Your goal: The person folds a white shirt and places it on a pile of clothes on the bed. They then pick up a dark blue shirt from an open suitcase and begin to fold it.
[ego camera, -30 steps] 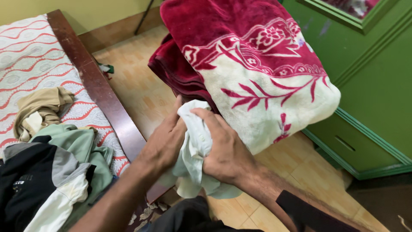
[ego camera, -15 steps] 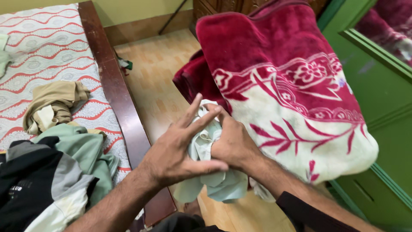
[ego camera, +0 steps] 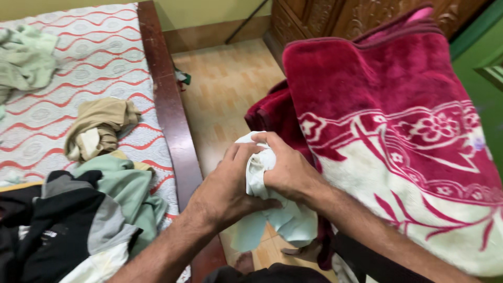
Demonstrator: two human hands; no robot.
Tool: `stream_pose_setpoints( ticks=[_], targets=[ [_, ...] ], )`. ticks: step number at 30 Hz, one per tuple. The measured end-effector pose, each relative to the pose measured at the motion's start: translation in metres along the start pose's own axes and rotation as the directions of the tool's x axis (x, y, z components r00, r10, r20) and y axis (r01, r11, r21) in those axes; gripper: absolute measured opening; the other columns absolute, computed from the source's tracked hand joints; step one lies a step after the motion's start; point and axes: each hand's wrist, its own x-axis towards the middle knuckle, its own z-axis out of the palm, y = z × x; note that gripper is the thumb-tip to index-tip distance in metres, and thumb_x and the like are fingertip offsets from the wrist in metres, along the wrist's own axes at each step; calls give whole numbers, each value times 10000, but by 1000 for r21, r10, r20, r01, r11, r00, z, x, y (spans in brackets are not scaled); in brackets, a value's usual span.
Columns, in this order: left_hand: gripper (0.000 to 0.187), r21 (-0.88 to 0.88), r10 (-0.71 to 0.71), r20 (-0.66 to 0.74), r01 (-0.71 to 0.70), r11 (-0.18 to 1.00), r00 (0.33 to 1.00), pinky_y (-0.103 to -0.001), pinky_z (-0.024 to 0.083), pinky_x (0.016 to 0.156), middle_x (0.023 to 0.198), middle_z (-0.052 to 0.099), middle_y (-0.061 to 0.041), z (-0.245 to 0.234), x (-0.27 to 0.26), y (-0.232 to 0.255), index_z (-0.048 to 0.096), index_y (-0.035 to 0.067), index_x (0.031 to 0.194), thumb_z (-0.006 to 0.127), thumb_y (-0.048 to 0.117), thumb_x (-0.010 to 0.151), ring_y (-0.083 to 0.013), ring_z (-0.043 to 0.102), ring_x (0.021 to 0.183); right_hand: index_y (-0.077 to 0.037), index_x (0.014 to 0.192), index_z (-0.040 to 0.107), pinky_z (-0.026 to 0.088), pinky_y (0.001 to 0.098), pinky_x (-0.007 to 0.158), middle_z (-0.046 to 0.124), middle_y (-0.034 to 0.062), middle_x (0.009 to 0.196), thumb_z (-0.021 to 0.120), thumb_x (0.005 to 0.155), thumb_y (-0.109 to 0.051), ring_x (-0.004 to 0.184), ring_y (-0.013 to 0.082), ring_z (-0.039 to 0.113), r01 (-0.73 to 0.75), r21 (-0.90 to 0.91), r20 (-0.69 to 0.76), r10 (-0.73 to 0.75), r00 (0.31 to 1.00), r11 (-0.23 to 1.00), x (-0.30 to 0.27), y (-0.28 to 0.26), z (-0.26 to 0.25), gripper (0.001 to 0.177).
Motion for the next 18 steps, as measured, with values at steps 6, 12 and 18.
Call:
stream_pose_setpoints(
  ticks=[6,12,18],
  targets=[
    [842,-121,-159,-163,140,983,974,-372,585,869,1111,723,-116,-18,9,-16,563,73,1241,949,333,539,-254,737,1044,-150,1383,558,544,353,963,712,115,1218,663,761,-371,1130,200,691,87,50,177,-95,980,995,32,-6,1,668],
    [651,-232,-399,-225,349,908,889,-345,599,811,1014,784,-85,-41,10,-39,638,69,1142,920,256,586,-200,776,926,-151,1464,512,494,344,1028,666,90,1333,709,755,-381,1210,193,647,127,103,281,-151,948,987,58,-28,9,771],
    [479,-665,-585,-229,314,678,778,-330,603,759,982,794,-50,-66,10,-59,687,66,1108,848,148,664,-151,747,854,-184,1548,396,480,348,1073,609,74,1441,819,690,-443,1301,198,609,276,115,456,-297,839,954,94,-48,9,992]
  ],
)
